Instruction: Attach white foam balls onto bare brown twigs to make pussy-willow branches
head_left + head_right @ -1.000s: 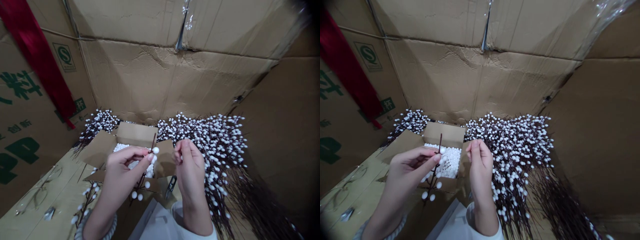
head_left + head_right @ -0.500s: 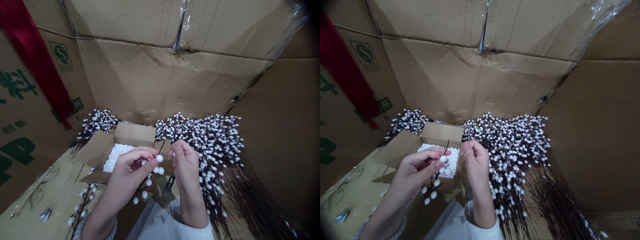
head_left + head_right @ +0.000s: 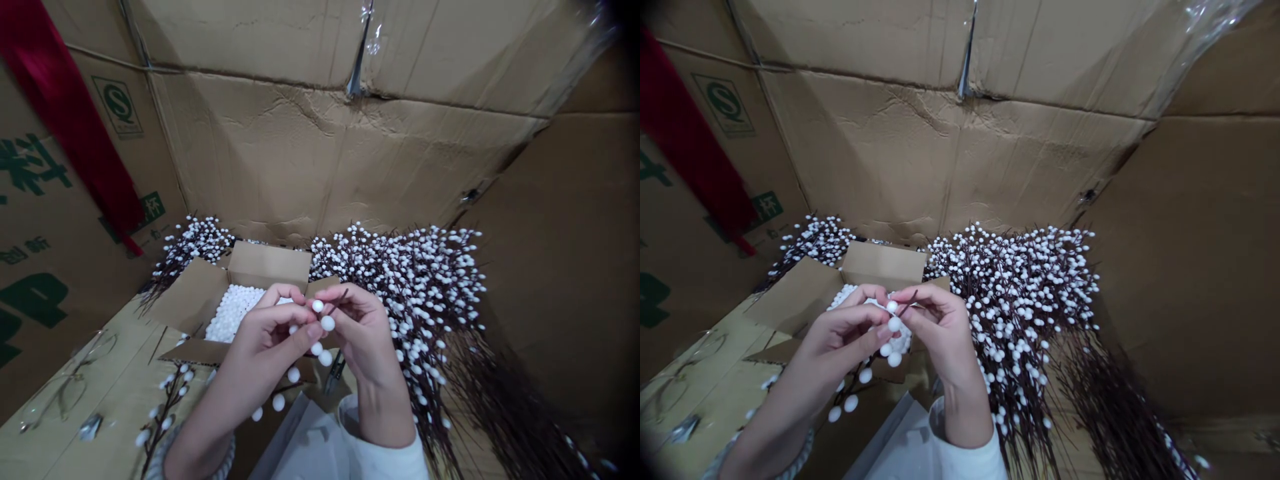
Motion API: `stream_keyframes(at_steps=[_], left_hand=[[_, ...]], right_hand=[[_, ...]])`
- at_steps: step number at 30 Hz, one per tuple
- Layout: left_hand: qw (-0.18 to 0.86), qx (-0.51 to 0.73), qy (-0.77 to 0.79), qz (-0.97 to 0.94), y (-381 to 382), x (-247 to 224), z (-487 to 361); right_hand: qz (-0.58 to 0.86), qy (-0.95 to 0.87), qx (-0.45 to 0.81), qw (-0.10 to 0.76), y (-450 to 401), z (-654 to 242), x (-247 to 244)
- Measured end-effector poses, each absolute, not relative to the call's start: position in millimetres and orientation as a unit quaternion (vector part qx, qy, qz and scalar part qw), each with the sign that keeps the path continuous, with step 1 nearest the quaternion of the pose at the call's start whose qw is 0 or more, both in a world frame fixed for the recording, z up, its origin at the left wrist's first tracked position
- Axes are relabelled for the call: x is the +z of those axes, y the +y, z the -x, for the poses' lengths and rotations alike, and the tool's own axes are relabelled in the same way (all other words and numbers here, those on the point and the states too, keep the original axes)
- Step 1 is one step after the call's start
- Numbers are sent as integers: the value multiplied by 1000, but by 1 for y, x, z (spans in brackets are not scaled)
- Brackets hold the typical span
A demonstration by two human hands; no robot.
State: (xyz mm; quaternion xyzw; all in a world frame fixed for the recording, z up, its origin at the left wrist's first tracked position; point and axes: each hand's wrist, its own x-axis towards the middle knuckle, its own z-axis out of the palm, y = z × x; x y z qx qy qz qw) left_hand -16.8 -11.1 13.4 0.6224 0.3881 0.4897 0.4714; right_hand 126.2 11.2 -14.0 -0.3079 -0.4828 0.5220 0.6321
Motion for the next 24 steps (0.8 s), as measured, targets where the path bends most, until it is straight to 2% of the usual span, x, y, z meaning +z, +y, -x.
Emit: stream_keyframes(at_steps=[24], left_hand=[[627,448,310,-557,-14,11,12]], right_hand=[[219,-606,459,612,9,-150,-17]])
